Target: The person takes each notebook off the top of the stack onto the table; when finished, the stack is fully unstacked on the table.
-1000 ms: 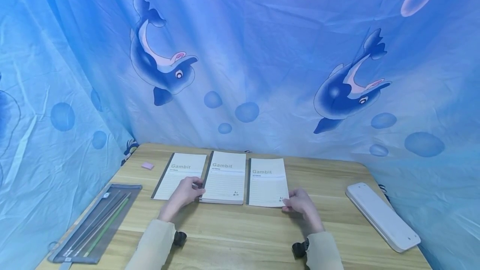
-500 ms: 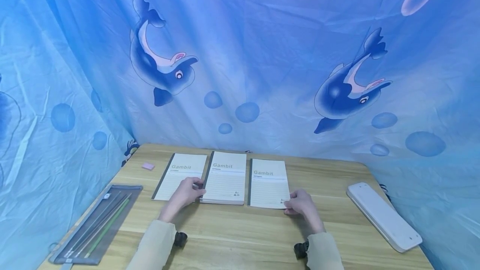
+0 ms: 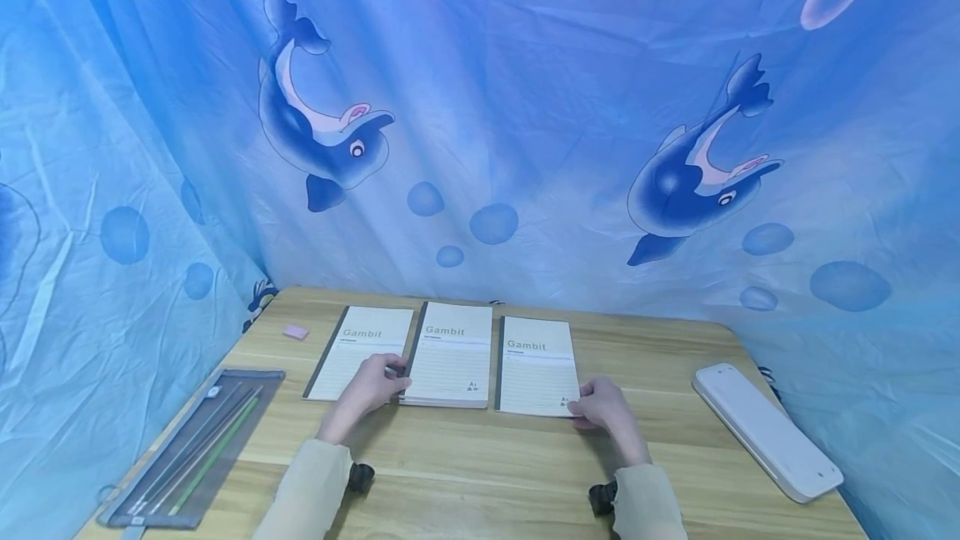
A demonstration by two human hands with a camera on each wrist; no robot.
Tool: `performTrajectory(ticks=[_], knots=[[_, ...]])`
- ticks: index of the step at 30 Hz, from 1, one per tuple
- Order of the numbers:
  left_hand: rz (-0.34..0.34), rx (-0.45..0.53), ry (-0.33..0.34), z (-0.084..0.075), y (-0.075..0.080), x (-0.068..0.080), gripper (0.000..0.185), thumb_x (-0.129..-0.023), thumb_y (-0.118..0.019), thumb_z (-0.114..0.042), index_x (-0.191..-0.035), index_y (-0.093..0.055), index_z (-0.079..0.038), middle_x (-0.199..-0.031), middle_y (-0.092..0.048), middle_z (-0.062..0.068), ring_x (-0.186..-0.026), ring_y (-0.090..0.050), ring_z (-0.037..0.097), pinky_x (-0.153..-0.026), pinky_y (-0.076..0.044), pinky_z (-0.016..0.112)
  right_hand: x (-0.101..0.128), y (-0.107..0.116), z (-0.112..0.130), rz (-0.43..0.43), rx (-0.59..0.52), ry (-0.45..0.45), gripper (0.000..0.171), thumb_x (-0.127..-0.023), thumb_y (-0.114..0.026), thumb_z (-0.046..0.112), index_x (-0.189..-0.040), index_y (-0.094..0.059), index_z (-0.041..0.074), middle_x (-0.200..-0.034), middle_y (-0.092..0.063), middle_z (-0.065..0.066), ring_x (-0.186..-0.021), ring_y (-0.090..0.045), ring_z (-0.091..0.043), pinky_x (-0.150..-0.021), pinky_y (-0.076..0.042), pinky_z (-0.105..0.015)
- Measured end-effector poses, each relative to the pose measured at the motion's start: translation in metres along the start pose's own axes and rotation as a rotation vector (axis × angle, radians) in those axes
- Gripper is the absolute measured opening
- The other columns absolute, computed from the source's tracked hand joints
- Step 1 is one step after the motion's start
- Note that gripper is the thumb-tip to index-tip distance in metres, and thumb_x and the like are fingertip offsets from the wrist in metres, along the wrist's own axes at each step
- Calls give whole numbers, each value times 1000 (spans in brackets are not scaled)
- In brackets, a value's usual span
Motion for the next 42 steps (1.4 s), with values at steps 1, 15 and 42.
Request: performTrajectory(ticks=[1,15,42], knots=[[0,-1,-1,0,0,0,37,-86,-73,-3,-120,-63,9,-110,-68,20,-99,-66,32,-86,-55,45,0,0,0,-4,14,5,22,-85,-67,-7,-101,-54,-15,-87,-59,-19,-64,-65,-18,-62,-60,-32],[7,6,7,0,-2,0,37,-86,-73,-4,-119,-64,8,-108,-69,17,-99,-66,31,-86,-55,45,3,5,-4,-24,88,14,31,-82,-71,-1,-105,-55,-14,-87,-60,-18,-66,-64,-20,-60,-58,-31],[-6,0,-10,1,-1,-1,36,-86,-73,-4,-119,-63,9,-108,-68,19,-99,-65,33,-87,-54,46,-14,-18,69,-135,141,255,44,-94,-69,24,-122,-60,-8,-100,-62,-17,-75,-65,-29,-60,-57,-31]])
Point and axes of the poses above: each hand's wrist, its own x-axis away from the middle knuckle, its own y-axis out of the back of the hand, z = x × y, the point moved 4 cm from there along -x, towards the middle knuckle
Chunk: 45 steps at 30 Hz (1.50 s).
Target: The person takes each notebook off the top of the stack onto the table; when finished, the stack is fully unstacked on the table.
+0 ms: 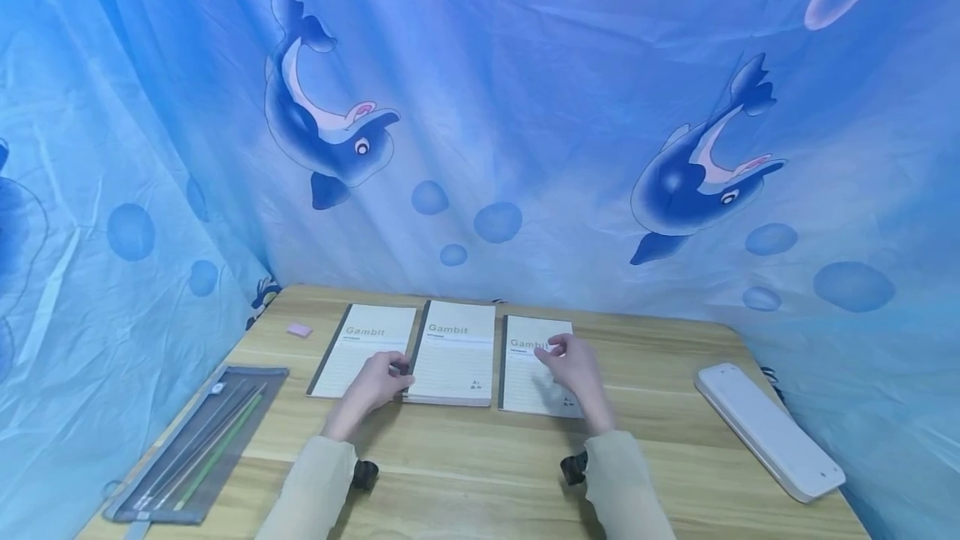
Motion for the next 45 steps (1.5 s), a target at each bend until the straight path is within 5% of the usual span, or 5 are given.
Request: performTrajectory(ticks=[8,16,20,24,45], knots=[[3,-22,11,-2,0,-1,36,-86,-73,-4,-118,-64,9,-107,-68,18,-99,-65,33,-88,-54,47,-14,-44,16,42,-53,36,44,-94,-69,26,-120,-61,-9,-92,-64,-13,-69,-66,-26,-56,-52,-28],[-1,-28,6,-4,-2,-2,36,-85,-73,-3,-118,-64,9,-107,-68,20,-103,-65,35,-91,-53,48,-10,-78,30,151,44,88,47,-92,-71,26,-119,-63,-11,-85,-65,-8,-66,-62,-16,-64,-52,-31],[0,-39,11,-4,-3,-3,39,-85,-73,-3,-120,-63,11,-110,-68,22,-106,-64,37,-93,-52,49,-6,-88,34,179,53,87,31,-91,-71,27,-89,-67,-4,-65,-54,1,-54,-47,-12,-52,-42,-28],[1,-39,8,-6,-3,-2,40,-86,-73,-3,-121,-62,12,-109,-68,22,-106,-64,37,-93,-52,49,-4,-91,36,150,49,77,33,-90,-72,25,-69,-53,8,-55,-40,4,-48,-33,-12,-46,-29,-26],[11,-46,4,-9,-4,-4,35,-89,-70,-5,-120,-64,9,-108,-69,20,-102,-66,34,-89,-54,47,-10,-86,29,99,63,39,30,-86,-76,21,-96,-65,-5,-73,-57,-5,-62,-51,-17,-56,-43,-29]])
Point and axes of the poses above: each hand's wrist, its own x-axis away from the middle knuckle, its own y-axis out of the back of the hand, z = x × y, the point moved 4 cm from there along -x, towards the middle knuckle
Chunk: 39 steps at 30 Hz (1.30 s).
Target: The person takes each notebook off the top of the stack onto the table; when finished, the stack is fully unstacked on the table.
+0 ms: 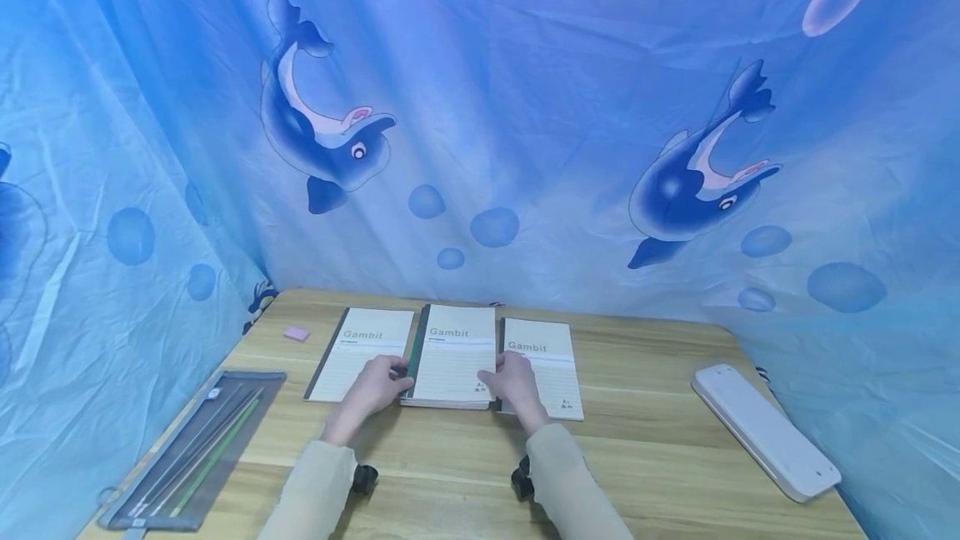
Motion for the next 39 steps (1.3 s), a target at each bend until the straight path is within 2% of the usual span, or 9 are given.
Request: performTrajectory(ticks=[5,9,15,20,25,30,33,36,39], knots=[[-6,-9,-1,1,1,0,34,-86,-71,1,-118,-65,10,-107,-69,21,-100,-66,33,-88,-55,46,-1,5,-6,-46,-5,-16,34,-85,-77,20,-103,-64,-5,-86,-61,-9,-78,-57,-22,-74,-52,-39],[-4,-6,7,1,0,1,35,-84,-71,3,-118,-64,10,-106,-69,20,-99,-66,32,-87,-55,45,0,11,-12,-71,-30,1,36,-84,-77,17,-107,-62,-6,-92,-62,-11,-84,-59,-24,-80,-53,-43],[-1,0,5,2,1,2,37,-84,-71,3,-120,-64,10,-107,-69,20,-100,-66,33,-88,-55,45,2,22,-22,-100,-90,10,36,-84,-76,13,-109,-61,-9,-93,-64,-14,-86,-60,-27,-77,-52,-40],[2,8,0,3,1,4,36,-85,-71,2,-120,-64,10,-107,-69,20,-101,-66,33,-88,-55,45,6,32,-31,-104,-210,-7,31,-84,-75,7,-106,-62,-10,-90,-67,-15,-81,-62,-23,-68,-50,-30],[7,16,-12,4,2,5,37,-85,-71,2,-120,-64,10,-107,-69,19,-102,-65,34,-89,-54,47,10,40,-41,-102,-356,-34,25,-85,-74,3,-103,-61,-9,-90,-71,-21,-75,-67,-21,-61,-51,-26],[4,10,-6,5,2,4,37,-85,-71,2,-120,-64,10,-107,-69,19,-102,-65,34,-89,-54,47,13,53,-54,-83,-473,-24,29,-87,-74,9,-108,-61,-7,-92,-69,-19,-74,-65,-17,-60,-50,-25],[5,8,5,5,1,4,37,-85,-71,1,-120,-64,9,-108,-69,19,-103,-65,34,-90,-54,47,17,64,-60,-59,-500,-16,35,-89,-73,13,-113,-58,-7,-95,-67,-19,-75,-63,-17,-62,-49,-25],[9,10,12,6,0,4,37,-86,-71,0,-121,-63,9,-110,-68,20,-106,-64,35,-92,-53,48,22,76,-69,-49,-515,-65,43,-91,-72,13,-123,-54,-9,-103,-64,-20,-80,-63,-17,-66,-51,-25],[11,13,15,7,0,4,38,-86,-71,0,-122,-63,9,-111,-68,20,-107,-64,36,-93,-52,48,23,87,-81,-32,-545,-114,49,-94,-66,9,-133,-46,-13,-104,-66,-15,-81,-65,-16,-70,-55,-26]])
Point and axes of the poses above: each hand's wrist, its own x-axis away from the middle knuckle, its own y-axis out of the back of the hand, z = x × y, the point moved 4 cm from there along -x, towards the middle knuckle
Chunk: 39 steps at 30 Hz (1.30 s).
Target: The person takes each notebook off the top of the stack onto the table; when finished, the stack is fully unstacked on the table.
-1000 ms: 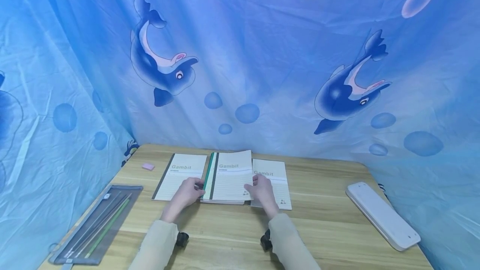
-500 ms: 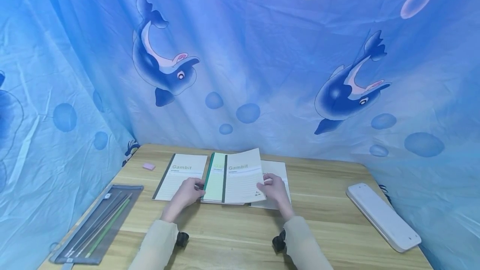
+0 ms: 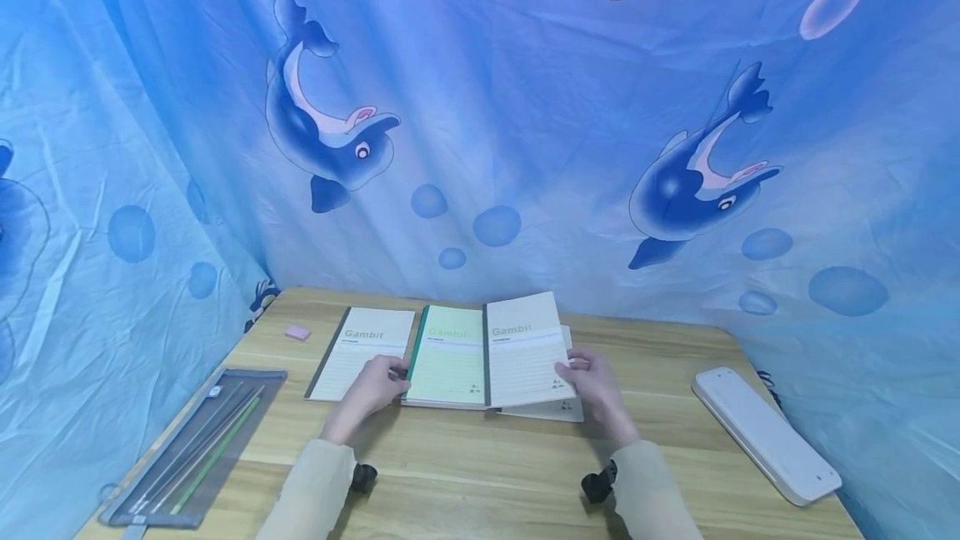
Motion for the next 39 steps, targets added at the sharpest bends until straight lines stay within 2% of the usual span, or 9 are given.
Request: performTrajectory(ticks=[5,15,20,27,30,33,36,39], knots=[[-3,4,-1,0,0,0,38,-86,-71,1,-122,-63,10,-111,-68,20,-107,-64,35,-93,-53,48,-2,31,-9,27,-67,1,50,-97,-62,6,-136,-39,-16,-92,-70,-5,-74,-67,-11,-66,-57,-23],[0,10,-3,0,-1,-1,38,-86,-71,0,-121,-63,10,-111,-68,20,-107,-64,36,-93,-52,48,3,87,-21,-7,-28,-16,56,-100,-59,12,-139,-31,-19,-91,-68,7,-73,-65,-4,-65,-55,-20],[-3,16,0,0,1,-1,38,-86,-70,0,-122,-63,10,-111,-68,20,-108,-64,36,-93,-52,49,7,107,-27,-30,-42,-50,59,-101,-57,12,-143,-28,-18,-90,-67,8,-76,-65,-3,-68,-56,-20],[2,15,-11,0,1,0,37,-86,-70,1,-121,-63,10,-109,-68,19,-105,-65,34,-91,-53,47,13,129,-40,-92,46,-88,68,-102,-58,18,-146,-21,-18,-92,-64,6,-77,-63,-1,-70,-55,-21],[1,17,-18,1,1,0,37,-86,-71,1,-120,-63,10,-108,-69,19,-104,-65,34,-91,-54,47,15,136,-46,-118,77,-107,69,-101,-58,19,-147,-22,-17,-93,-65,1,-77,-63,-2,-70,-56,-21],[0,21,-17,1,1,0,36,-86,-70,1,-121,-63,10,-108,-69,19,-105,-65,34,-91,-54,47,15,143,-52,-148,149,-132,68,-101,-57,23,-147,-25,-15,-108,-63,-17,-80,-60,-3,-70,-54,-21],[-2,20,-14,2,1,-1,37,-86,-71,1,-121,-63,10,-110,-68,20,-106,-64,35,-92,-53,48,15,149,-56,-178,202,-159,68,-101,-57,27,-147,-27,-14,-129,-48,-33,-85,-57,-6,-69,-51,-20],[-4,18,-18,2,0,-1,37,-86,-71,1,-121,-63,10,-110,-68,20,-107,-64,35,-92,-53,48,14,154,-61,-214,226,-181,69,-101,-58,27,-146,-28,-14,-136,-38,-37,-90,-57,-13,-67,-49,-19]])
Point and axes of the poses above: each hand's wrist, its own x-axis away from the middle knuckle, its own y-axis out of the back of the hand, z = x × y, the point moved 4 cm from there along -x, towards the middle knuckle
